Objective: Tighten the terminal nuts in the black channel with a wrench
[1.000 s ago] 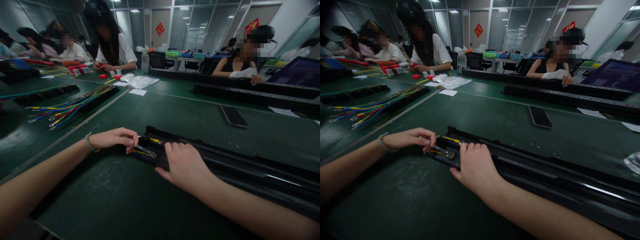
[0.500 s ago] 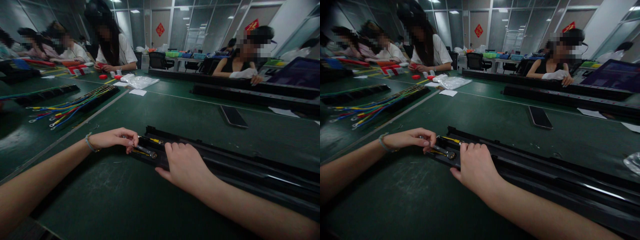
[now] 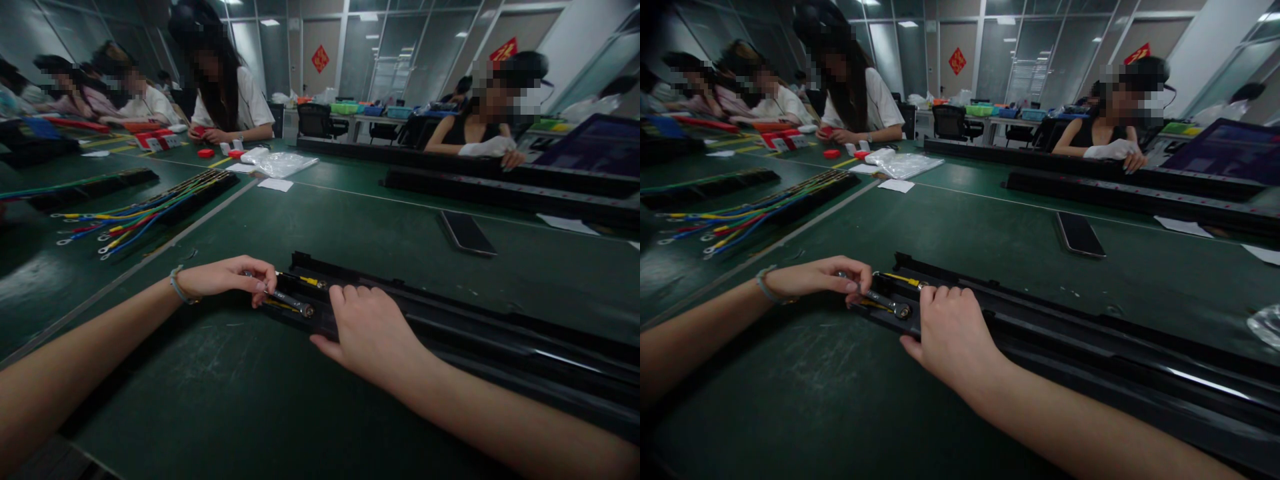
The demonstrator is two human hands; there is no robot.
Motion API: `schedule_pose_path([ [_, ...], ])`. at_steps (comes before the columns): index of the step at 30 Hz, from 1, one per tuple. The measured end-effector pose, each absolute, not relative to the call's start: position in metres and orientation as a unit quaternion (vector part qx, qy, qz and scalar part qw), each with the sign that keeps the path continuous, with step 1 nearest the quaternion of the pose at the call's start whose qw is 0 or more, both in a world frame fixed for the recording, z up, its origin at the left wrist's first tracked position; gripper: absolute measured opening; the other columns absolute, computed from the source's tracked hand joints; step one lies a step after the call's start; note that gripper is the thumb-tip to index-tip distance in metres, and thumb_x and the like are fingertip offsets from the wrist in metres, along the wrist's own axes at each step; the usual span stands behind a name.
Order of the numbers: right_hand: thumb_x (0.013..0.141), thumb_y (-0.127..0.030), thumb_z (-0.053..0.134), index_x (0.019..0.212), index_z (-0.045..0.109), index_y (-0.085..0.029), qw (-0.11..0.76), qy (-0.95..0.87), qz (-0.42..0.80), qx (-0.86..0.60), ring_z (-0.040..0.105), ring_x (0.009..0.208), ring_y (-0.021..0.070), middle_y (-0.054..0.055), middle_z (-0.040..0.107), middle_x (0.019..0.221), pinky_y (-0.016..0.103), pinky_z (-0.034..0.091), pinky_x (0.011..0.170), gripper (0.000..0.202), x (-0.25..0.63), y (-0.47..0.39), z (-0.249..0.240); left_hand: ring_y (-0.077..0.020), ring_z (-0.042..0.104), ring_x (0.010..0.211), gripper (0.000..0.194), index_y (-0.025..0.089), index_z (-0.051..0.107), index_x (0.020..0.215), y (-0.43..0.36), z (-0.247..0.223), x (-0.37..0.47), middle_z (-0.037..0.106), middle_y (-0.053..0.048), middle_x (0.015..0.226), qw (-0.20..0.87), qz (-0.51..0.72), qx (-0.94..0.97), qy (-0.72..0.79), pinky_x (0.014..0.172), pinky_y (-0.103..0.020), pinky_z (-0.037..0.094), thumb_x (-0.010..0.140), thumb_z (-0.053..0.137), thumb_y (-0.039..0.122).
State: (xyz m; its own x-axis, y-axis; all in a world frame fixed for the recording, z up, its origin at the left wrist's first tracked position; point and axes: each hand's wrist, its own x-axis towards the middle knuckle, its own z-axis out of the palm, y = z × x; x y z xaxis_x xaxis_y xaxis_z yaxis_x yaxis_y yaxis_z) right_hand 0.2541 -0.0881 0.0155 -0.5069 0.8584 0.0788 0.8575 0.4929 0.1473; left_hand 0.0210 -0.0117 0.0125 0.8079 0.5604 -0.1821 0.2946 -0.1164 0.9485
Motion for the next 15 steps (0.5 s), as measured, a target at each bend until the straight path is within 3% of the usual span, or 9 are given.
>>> schedule_pose_path([
  [15,0.071,-0.055,0.041,0.089,0.051,-0.013,0.004,0.864,0.082,0.496,0.052,0.070,0.0222,0.010,0.056,0.076,0.035,0.038,0.063,0.047,0.2545,-0.0888,0.0172,-0.0126,0.049,0.062,0.013,0.013,0.055,0.079,-0.0127,0.0115,0.0202,0.052,0.000,0.065,0.600,0.116,0.737,0.289,0.058,-0.022,0.039,0.081,0.050,0.023],
])
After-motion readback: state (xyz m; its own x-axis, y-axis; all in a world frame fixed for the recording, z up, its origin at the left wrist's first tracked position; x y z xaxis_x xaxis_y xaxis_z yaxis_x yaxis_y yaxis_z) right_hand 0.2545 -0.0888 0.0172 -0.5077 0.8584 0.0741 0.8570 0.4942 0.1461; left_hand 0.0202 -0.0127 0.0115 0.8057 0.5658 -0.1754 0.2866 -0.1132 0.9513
